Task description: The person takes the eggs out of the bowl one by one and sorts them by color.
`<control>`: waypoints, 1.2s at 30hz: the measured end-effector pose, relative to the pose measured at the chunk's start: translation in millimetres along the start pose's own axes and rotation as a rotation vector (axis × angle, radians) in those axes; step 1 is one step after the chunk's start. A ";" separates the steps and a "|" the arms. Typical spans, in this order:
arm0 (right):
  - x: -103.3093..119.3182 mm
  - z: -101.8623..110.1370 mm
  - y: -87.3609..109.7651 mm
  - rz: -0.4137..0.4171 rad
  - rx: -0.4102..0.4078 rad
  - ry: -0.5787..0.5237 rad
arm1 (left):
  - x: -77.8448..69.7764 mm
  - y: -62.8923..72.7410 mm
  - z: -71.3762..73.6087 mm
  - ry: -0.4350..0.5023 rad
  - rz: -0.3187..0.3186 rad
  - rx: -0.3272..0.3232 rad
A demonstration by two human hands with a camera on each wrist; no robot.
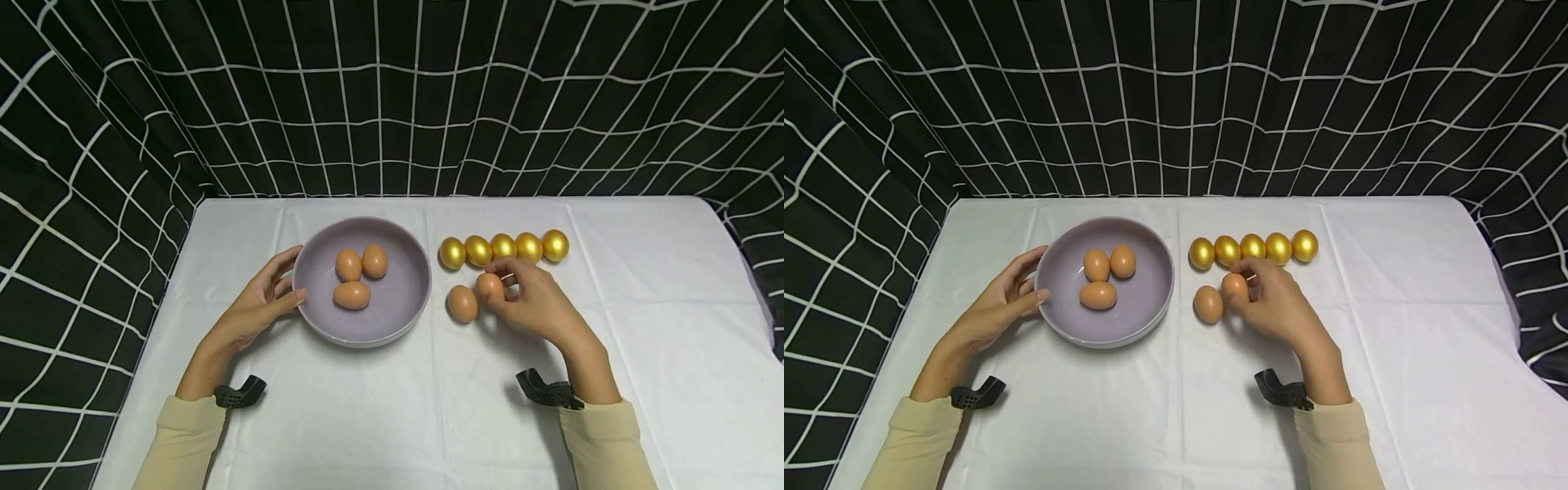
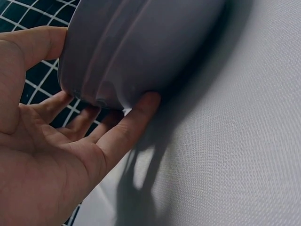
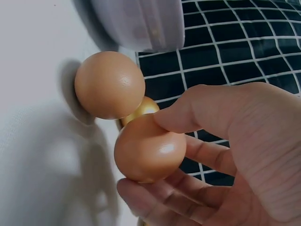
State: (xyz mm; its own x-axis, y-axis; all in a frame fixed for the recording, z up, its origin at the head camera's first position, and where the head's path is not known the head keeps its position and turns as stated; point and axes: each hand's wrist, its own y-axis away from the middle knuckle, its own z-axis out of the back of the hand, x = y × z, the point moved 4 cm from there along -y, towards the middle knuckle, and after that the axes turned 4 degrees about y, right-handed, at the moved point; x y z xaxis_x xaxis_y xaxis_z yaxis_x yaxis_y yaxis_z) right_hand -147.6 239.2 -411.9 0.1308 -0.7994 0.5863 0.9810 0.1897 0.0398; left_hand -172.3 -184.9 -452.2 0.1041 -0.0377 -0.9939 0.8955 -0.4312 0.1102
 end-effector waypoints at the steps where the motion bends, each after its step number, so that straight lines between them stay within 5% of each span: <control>1: -0.4 -0.9 -0.3 0.004 0.004 0.008 | 0.3 0.1 0.0 0.000 0.001 0.000; 20: -2.9 -9.6 -1.5 0.035 0.021 0.040 | 0.9 2.5 0.3 0.009 0.011 -0.002; 36: 2.9 -5.4 -0.5 -0.018 0.043 0.031 | -1.5 0.6 -0.5 0.014 0.015 -0.002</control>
State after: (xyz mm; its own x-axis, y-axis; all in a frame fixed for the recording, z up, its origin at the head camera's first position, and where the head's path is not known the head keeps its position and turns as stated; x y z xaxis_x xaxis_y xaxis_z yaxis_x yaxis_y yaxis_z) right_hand -147.0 233.7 -414.5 0.1186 -0.8201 0.5598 0.9762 0.1994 0.0853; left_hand -171.7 -184.7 -450.7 0.1233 -0.0316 -0.9919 0.8948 -0.4285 0.1249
